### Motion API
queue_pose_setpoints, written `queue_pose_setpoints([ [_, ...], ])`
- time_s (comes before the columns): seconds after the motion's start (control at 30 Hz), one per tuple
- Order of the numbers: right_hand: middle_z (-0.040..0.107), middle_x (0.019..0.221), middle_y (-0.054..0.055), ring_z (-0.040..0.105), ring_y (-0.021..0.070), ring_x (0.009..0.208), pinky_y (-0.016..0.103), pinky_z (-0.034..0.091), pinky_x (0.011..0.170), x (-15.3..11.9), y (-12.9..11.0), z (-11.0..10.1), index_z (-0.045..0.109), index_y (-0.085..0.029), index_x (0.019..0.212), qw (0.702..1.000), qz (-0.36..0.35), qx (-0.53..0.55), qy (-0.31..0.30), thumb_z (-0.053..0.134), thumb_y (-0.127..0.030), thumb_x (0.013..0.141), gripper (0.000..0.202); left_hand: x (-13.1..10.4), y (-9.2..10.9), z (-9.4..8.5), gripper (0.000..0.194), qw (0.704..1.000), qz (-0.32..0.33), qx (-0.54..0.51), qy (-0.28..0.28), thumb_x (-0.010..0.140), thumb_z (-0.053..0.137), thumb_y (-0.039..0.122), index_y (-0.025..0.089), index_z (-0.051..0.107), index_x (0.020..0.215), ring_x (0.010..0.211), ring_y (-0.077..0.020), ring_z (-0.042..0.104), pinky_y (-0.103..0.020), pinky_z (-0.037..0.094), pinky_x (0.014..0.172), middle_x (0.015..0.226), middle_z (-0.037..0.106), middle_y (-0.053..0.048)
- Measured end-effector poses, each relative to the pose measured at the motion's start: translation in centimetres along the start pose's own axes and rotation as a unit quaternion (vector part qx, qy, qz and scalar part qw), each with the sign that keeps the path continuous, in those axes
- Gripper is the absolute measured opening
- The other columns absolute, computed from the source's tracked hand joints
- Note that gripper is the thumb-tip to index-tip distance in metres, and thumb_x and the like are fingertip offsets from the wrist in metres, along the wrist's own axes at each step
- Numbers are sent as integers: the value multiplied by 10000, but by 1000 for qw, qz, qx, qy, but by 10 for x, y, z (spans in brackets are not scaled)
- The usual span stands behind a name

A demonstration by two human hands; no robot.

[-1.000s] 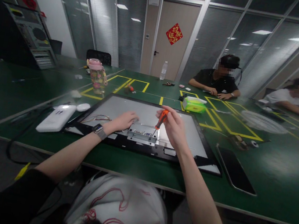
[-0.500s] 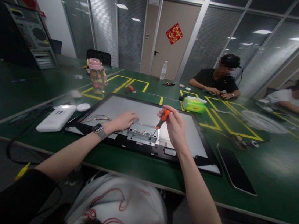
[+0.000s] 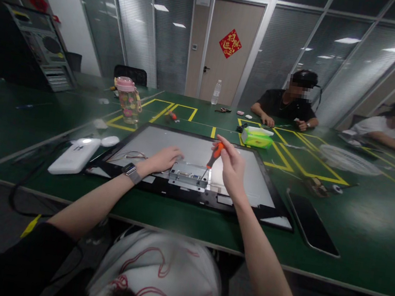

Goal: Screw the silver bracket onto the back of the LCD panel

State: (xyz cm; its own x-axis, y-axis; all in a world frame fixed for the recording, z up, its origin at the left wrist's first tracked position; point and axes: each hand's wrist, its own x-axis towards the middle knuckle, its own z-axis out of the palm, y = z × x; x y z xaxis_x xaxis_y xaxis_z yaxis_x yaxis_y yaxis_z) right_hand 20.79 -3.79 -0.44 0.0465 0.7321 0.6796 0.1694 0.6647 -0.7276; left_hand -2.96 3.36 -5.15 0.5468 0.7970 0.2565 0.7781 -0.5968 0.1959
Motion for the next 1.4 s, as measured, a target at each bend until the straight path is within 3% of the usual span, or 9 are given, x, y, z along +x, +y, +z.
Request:
queue_pose_setpoints([
  [0.2, 613, 907, 20, 584, 178, 824, 328, 481, 789, 1, 1, -1, 716, -275, 972, 998, -16, -44, 42, 680, -321, 803, 179, 0, -2, 1, 347, 1000, 7, 1, 3, 867, 393, 79, 161, 635, 1101, 1017, -221, 574, -361, 459, 937, 1093, 604, -103],
  [0.33, 648, 1056, 37, 610, 197, 947, 371, 461, 901, 2, 5, -2, 669, -285, 1136, 1000, 1, -7, -4, 542, -378, 899, 285, 0, -3, 2, 344, 1000, 11, 0, 4, 866, 397, 81, 164, 635, 1102, 1015, -222, 572, -365, 458, 938, 1089, 601, -105],
  [0.43, 666, 1001, 35, 623, 198, 907, 385, 480, 883, 2, 4, -2, 631, -279, 1195, 1000, 18, 1, -25, 547, -397, 894, 334, 0, -2, 2, 345, 1000, 10, -1, 5, 868, 393, 82, 163, 634, 1101, 1011, -226, 572, -372, 462, 931, 1086, 601, -110],
  [0.6, 604, 836, -1, 572, 151, 726, 309, 493, 728, 2, 3, 0, 679, -256, 925, 999, 13, 10, 27, 720, -334, 760, 187, -1, -1, 0, 346, 1000, 4, 2, 4, 867, 396, 80, 170, 629, 1106, 1013, -217, 572, -357, 461, 931, 1093, 601, -96],
  [0.73, 578, 742, -16, 552, 140, 660, 293, 487, 662, 3, 6, 1, 663, -255, 856, 991, 60, 114, 25, 687, -379, 782, 146, 0, -2, 2, 340, 1000, 8, -2, 3, 871, 396, 84, 164, 631, 1103, 1024, -224, 571, -366, 460, 934, 1094, 601, -105],
  [0.93, 657, 859, 23, 630, 193, 822, 385, 505, 825, 4, 1, 3, 630, -273, 1002, 976, 105, 188, -41, 575, -465, 848, 252, 0, -3, 3, 332, 1000, 8, -3, 7, 871, 397, 90, 165, 632, 1093, 1023, -217, 571, -375, 460, 949, 1093, 601, -104],
  [1.1, 623, 841, 5, 608, 177, 787, 358, 514, 802, 5, 4, 1, 618, -276, 857, 983, 86, 164, -23, 651, -477, 794, 213, 0, -1, 0, 340, 1000, 5, -6, 3, 865, 397, 77, 166, 629, 1096, 1036, -214, 569, -366, 455, 958, 1111, 600, -100],
  [1.27, 639, 832, 18, 621, 188, 827, 369, 508, 819, 5, 7, 1, 637, -278, 988, 978, 93, 181, -36, 631, -466, 819, 253, -1, 0, 0, 342, 1000, 2, -2, -1, 875, 392, 85, 159, 627, 1111, 1014, -217, 572, -355, 457, 938, 1106, 599, -103],
  [1.4, 647, 873, 15, 626, 184, 834, 386, 515, 861, 6, 7, 2, 642, -278, 918, 975, 96, 198, -17, 656, -476, 801, 230, 0, -1, 1, 340, 1000, 5, -1, 2, 872, 397, 83, 160, 628, 1108, 1021, -218, 573, -352, 456, 936, 1098, 600, -103],
])
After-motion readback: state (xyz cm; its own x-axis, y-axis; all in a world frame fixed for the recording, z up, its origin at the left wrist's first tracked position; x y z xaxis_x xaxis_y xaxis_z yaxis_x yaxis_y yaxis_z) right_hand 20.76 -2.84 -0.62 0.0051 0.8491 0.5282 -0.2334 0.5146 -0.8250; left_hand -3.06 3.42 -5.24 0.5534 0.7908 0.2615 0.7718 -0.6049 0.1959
